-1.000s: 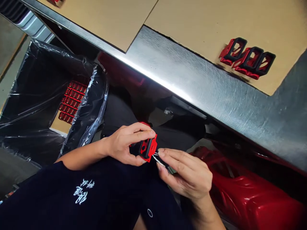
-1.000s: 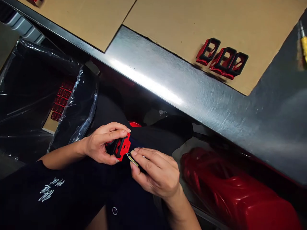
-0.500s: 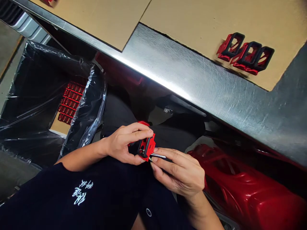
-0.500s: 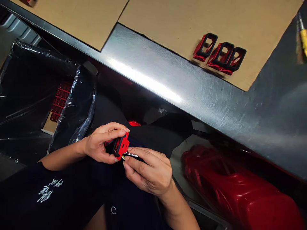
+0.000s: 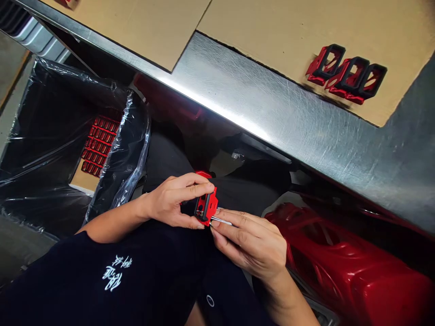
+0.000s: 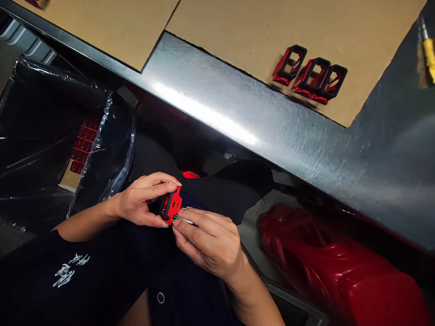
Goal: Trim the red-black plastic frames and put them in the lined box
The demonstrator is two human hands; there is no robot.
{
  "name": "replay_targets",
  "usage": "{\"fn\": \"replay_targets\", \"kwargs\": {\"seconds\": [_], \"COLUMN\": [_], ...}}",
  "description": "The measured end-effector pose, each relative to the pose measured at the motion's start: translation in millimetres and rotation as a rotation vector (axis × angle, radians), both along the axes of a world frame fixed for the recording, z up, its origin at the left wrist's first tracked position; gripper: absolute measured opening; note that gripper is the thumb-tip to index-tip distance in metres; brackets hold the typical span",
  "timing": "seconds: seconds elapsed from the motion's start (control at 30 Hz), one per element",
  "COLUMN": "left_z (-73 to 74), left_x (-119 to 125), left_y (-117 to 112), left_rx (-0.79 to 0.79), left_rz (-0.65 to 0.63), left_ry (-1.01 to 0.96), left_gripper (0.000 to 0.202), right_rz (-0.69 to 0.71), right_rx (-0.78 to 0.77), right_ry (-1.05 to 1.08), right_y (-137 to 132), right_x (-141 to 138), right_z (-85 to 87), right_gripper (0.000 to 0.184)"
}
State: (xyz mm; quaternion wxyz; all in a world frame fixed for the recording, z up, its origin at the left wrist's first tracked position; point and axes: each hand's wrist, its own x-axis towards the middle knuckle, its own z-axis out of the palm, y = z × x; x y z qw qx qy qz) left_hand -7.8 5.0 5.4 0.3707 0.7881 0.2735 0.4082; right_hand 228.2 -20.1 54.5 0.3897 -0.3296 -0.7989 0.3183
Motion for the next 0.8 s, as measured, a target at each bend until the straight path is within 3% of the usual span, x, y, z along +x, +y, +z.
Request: {"fn": "replay_targets", "kwargs": {"seconds": [0.27,0.4,0.57,0.8], "left_z": [-0.5,-4.4,-7.3,-6.4], "left_x": [0,4,7,7], "left_y": [-2,-8,-16,-16], "left_rx": [-0.025,-0.098,-0.267,-0.288], "left_rz": [0.068,0.106,0.118,0.103], "left_ry": [-0.043,-0.157,-0.318,-0.363], "left_gripper": [0.081,0.086,0.089,0.086], "right_rz": [-0.06,-0.177,-0.354,-0.363], "right_rx": [0.06,0.082,0.052,0.069], "right_ry": [-0.062,-0.098,0.061,0.078], "right_y": [-7,-9,-6,-1], "right_x": [-5,-4,1,-3], "right_z": [-1.1,0.7,-2.7,-4.7], "right_gripper": [0.018,0.02,0.035,0.03]}}
